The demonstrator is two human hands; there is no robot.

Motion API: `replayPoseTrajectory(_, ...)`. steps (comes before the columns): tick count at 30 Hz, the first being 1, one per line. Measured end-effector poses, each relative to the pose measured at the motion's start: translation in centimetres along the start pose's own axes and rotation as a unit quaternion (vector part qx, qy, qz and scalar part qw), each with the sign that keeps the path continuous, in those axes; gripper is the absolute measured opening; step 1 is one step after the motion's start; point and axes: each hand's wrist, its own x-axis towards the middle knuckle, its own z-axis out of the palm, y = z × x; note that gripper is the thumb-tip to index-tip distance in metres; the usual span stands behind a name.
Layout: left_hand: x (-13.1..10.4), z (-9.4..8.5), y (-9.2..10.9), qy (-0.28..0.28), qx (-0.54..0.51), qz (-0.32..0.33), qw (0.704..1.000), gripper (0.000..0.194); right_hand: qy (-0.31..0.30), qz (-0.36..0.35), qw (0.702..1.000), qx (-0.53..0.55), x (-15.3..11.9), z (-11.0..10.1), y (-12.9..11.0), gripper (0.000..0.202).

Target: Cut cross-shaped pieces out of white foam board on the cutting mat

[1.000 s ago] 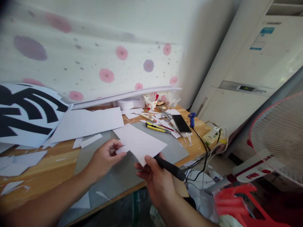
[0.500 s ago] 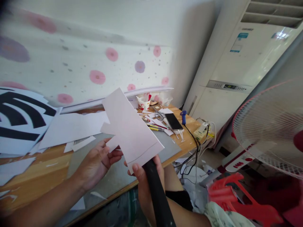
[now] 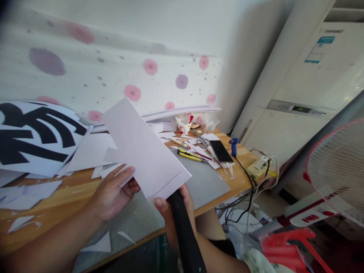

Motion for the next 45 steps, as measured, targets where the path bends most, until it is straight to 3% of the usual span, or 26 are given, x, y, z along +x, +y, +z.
replayPoseTrajectory(10, 0.7, -0.6, 0.0, 0.017, 0.007, -0.001, 1.0, 0.044, -0.048, 0.041, 0.997, 0.043, 1.2, -0.3, 0.5, 0.038)
replayPoseTrajectory(16, 1.2, -1.2, 0.5, 0.02, 0.025, 0.005, 0.999, 0.044, -0.012, 0.054, 0.996, 0.063, 2.6, -1.5, -0.4, 0.043)
replayPoseTrajectory(24, 0.7, -1.0, -0.7, -0.015, 0.076, -0.019, 0.997, 0.041, -0.001, 0.16, 0.974, 0.158, 3.1, -1.4, -0.4, 0.026)
replayPoseTrajectory(29, 1.0, -1.6, -0.8, -0.008, 0.085, -0.005, 0.996, 0.044, -0.017, 0.202, 0.958, 0.202, 2.8, -2.2, -0.2, 0.033)
replayPoseTrajectory(36, 1.7, -2.4, -0.5, 0.004, 0.091, 0.018, 0.996, 0.043, -0.023, 0.202, 0.972, 0.119, 2.4, -3.1, 0.0, 0.04)
replayPoseTrajectory(40, 1.8, -2.5, -0.7, 0.012, 0.105, 0.011, 0.994, 0.041, -0.017, 0.168, 0.983, 0.079, 2.5, -3.7, -0.1, 0.039)
replayPoseTrajectory(45, 1.2, -1.9, -1.1, 0.002, 0.101, -0.016, 0.995, 0.039, -0.061, 0.18, 0.979, 0.068, 2.9, -4.5, -1.2, 0.039)
